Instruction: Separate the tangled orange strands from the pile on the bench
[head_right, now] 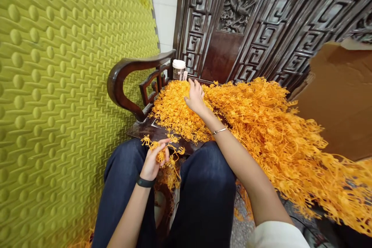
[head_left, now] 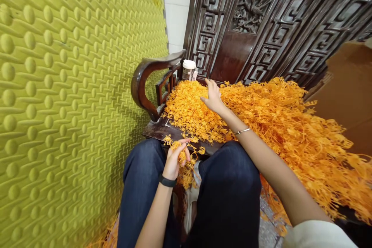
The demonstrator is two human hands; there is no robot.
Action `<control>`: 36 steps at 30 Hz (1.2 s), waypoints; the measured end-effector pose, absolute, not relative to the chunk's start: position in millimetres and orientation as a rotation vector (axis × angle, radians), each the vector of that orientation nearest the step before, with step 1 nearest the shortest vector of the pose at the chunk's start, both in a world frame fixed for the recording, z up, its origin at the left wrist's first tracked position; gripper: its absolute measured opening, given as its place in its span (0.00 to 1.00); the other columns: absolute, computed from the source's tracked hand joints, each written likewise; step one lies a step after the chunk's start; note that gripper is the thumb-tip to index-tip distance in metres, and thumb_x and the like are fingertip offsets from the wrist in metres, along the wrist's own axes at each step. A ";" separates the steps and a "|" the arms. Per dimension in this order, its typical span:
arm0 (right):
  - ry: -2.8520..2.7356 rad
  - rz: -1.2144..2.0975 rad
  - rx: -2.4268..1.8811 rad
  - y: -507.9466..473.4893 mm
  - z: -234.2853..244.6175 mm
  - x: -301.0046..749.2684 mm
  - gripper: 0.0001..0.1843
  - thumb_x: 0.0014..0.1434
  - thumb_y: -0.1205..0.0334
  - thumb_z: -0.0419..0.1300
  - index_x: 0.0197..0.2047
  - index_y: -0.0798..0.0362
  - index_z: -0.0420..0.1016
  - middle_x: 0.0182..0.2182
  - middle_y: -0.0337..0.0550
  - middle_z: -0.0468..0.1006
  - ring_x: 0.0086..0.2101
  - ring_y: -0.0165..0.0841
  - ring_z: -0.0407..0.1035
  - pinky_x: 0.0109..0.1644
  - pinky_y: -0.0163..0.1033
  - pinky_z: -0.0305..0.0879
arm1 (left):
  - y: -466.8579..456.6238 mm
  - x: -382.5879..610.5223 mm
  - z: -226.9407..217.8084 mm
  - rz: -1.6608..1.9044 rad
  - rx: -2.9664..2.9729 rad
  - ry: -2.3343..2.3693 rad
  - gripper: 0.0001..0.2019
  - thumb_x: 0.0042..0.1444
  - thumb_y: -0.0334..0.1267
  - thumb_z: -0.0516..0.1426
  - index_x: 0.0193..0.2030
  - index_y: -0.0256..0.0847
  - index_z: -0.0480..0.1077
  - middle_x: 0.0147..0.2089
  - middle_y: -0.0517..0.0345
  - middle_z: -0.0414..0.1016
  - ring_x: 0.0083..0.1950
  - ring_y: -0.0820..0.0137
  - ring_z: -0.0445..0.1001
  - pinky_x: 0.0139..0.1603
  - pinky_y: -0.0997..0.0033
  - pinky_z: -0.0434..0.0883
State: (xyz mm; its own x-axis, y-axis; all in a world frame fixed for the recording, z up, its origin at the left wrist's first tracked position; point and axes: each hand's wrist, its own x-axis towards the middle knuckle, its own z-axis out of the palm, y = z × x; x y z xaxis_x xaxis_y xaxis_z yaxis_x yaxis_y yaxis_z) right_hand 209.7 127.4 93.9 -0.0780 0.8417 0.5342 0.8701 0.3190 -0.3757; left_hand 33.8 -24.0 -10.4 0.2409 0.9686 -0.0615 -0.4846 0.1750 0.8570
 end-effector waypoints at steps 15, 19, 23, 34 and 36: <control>-2.440 1.311 -1.063 58.7 102.7 189.5 0.17 0.59 0.53 0.50 0.37 0.60 0.69 0.31 0.45 0.72 0.32 0.27 0.67 0.39 0.35 0.63 | -23.2 31.1 -9.4 1.325 0.695 0.775 0.14 0.51 0.42 0.54 0.40 0.35 0.67 0.16 0.65 0.62 0.17 0.80 0.57 0.13 0.84 0.50; -2.615 1.255 -1.073 49.9 92.7 177.5 0.19 0.58 0.50 0.51 0.31 0.60 0.69 0.23 0.38 0.66 0.24 0.23 0.59 0.28 0.30 0.56 | -24.3 32.7 -7.6 1.305 0.707 0.776 0.13 0.50 0.42 0.55 0.39 0.36 0.66 0.16 0.64 0.64 0.18 0.79 0.59 0.13 0.83 0.51; -2.804 1.030 -1.149 44.4 86.9 169.6 0.25 0.55 0.46 0.54 0.18 0.59 0.62 0.15 0.32 0.53 0.18 0.20 0.45 0.22 0.31 0.43 | -24.8 34.1 -10.8 1.261 0.751 0.794 0.13 0.50 0.43 0.54 0.40 0.37 0.65 0.15 0.66 0.63 0.16 0.78 0.59 0.12 0.83 0.49; -2.388 1.645 -0.927 34.8 98.6 168.2 0.23 0.56 0.51 0.55 0.17 0.60 0.64 0.13 0.33 0.61 0.16 0.19 0.54 0.22 0.29 0.50 | -30.4 34.3 -6.5 1.147 0.634 0.539 0.07 0.48 0.37 0.54 0.31 0.36 0.68 0.06 0.71 0.51 0.09 0.84 0.44 0.17 0.82 0.51; -2.250 1.805 -0.845 31.0 97.5 163.6 0.22 0.56 0.52 0.55 0.19 0.60 0.65 0.12 0.33 0.61 0.16 0.20 0.54 0.22 0.29 0.50 | -31.7 31.2 -7.4 1.113 0.586 0.459 0.08 0.46 0.37 0.54 0.29 0.35 0.70 0.05 0.71 0.50 0.09 0.84 0.43 0.17 0.81 0.52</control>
